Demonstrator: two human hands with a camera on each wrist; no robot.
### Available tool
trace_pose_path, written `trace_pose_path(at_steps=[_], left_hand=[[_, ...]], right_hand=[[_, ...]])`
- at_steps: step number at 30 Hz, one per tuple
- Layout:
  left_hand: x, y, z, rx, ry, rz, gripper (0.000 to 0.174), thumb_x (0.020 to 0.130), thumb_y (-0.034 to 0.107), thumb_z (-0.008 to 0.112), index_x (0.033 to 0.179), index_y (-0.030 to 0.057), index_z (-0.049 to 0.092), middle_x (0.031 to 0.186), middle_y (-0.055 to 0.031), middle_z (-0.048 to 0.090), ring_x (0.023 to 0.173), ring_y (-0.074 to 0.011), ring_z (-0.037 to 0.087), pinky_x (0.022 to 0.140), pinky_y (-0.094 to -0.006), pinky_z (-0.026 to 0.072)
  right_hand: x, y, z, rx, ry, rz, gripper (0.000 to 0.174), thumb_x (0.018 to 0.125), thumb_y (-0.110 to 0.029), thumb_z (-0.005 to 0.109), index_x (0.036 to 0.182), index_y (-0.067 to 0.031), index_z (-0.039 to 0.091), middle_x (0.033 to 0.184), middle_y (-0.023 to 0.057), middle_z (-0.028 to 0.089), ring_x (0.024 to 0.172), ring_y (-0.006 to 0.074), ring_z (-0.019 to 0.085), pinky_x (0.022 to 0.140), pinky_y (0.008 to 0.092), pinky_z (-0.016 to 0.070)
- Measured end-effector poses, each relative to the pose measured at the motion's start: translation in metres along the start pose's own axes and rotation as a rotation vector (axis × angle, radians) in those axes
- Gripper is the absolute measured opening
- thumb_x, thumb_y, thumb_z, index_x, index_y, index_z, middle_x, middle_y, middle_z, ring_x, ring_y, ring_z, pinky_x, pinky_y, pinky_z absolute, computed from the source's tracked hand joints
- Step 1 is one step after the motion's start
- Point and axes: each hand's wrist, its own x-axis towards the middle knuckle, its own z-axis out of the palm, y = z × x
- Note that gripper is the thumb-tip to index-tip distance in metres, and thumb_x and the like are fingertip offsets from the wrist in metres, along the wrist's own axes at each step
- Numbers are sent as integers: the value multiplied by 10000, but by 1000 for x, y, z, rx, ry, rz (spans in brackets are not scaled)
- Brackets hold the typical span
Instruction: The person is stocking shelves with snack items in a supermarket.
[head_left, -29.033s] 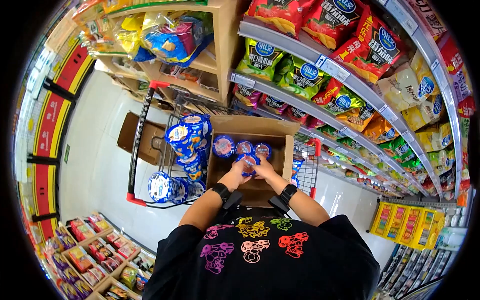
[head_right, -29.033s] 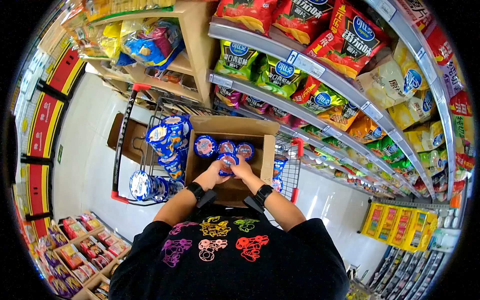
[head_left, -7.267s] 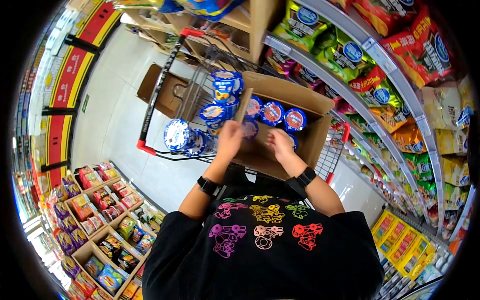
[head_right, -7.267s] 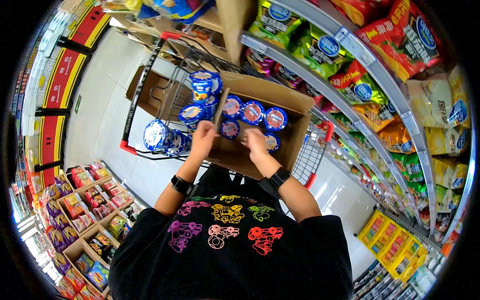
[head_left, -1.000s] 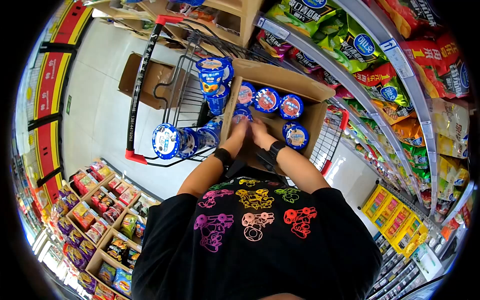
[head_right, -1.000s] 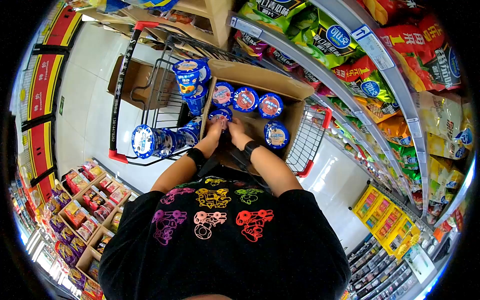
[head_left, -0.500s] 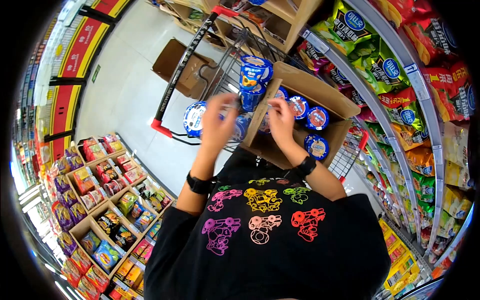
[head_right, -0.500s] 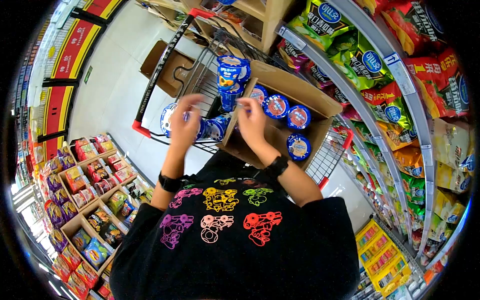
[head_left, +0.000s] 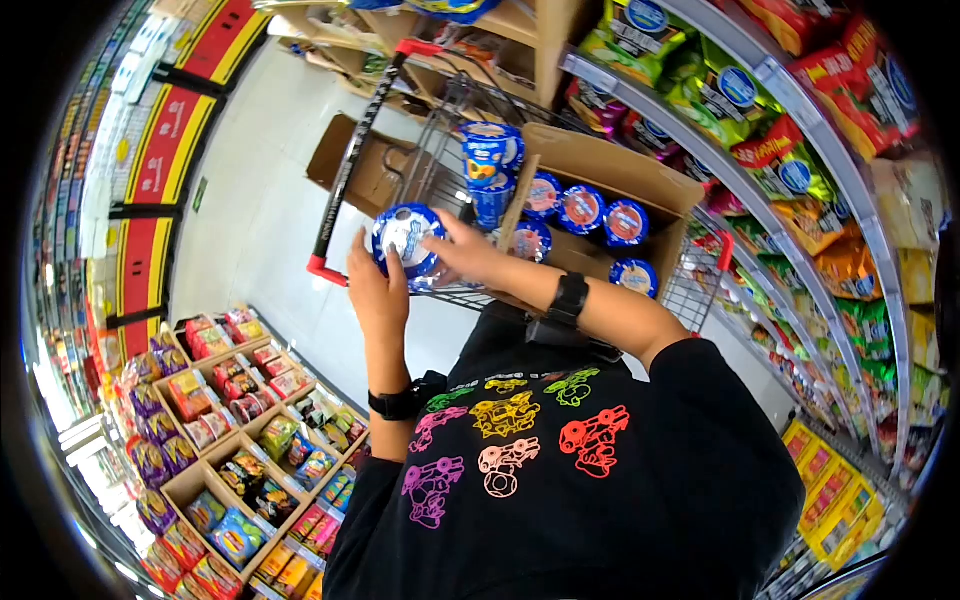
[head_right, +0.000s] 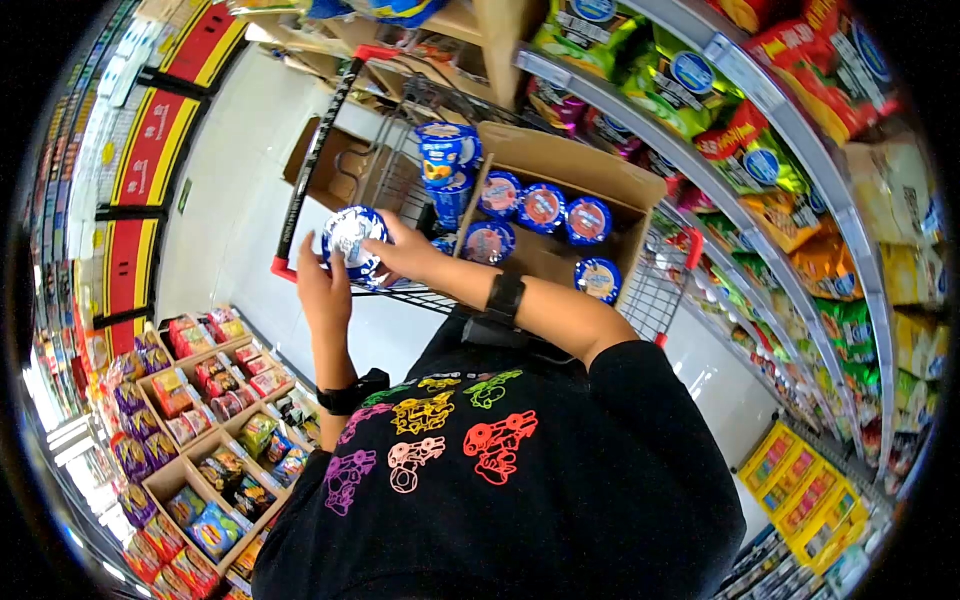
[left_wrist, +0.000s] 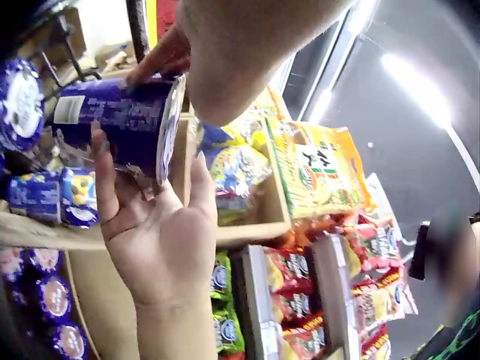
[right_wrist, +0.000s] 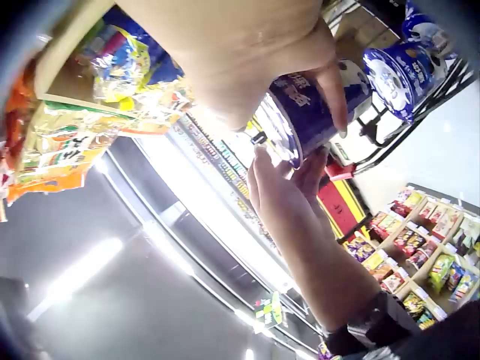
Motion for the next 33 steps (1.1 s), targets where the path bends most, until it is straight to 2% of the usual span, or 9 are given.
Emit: trace_pose_path(at_steps=[7,11,15,19,21,23,26,29,33], left_hand=[[7,107,31,-299,-298,301,375,771,149,555,1102,-12,484,904,-191,545,761,-321,545,663,-381,438],[-11,112,112,-369,-557,360,395,743,202,596,1047,-34,508,909,-208,549,773,-322,556,706,-353,450],[-36,71,220,-560,-1034,-206,402,743,253,583,1038,-13,523,999,-155,530,834,-245,580,593,-358,524],[-55,71,237,-551,-1359,-579,462,733,313,566,1139,123,452,1018,-38,545,937,-191,520,800,-373,427],[-63,61,256,-455,-1388,-741,452,718,217,507,1155,160,406,1011,-60,526,884,-208,517,769,-352,405],[-65,52,270,-570,-1499,-841,499,704,168,494,1186,174,367,1053,-75,502,903,-225,500,754,-362,399],[-71,53,275,-470,-1333,-797,398,735,146,474,1129,147,416,1014,-76,541,896,-206,541,705,-364,447],[-61,50,276,-541,-1418,-852,582,690,96,455,1250,194,329,1081,-76,493,934,-227,488,778,-372,376],[-68,39,280,-427,-1362,-771,449,743,242,534,1163,120,430,1073,-58,506,938,-232,483,791,-378,361]], right_hand=[[-87,-40,-91,99,312,-243,385,888,-209,430,1233,-60,346,957,99,554,650,136,601,484,264,521],[-127,-20,-139,95,553,25,467,869,-306,443,1283,-140,305,1064,124,506,728,228,607,520,331,534],[-136,17,-159,552,665,253,387,852,-350,455,1168,-129,420,1157,79,486,1021,301,505,861,490,414],[-112,80,-183,788,815,425,349,826,-354,458,1097,-136,491,1074,60,550,1005,236,518,877,465,390],[-98,92,-180,722,892,514,316,862,-362,365,1062,-162,506,1015,53,565,920,218,539,766,426,439],[-79,139,-195,773,906,482,349,864,-383,357,1123,-173,460,1053,73,545,924,241,535,716,445,451],[-65,170,-203,678,1015,562,416,859,-388,394,1225,-209,309,1164,106,467,935,310,528,745,511,442],[-75,146,-191,790,1005,496,422,849,-414,402,1161,-131,427,1132,129,488,986,355,502,819,520,419],[-77,141,-208,635,971,751,574,801,-443,459,1276,-151,323,1312,165,303,1181,396,289,886,561,340]])
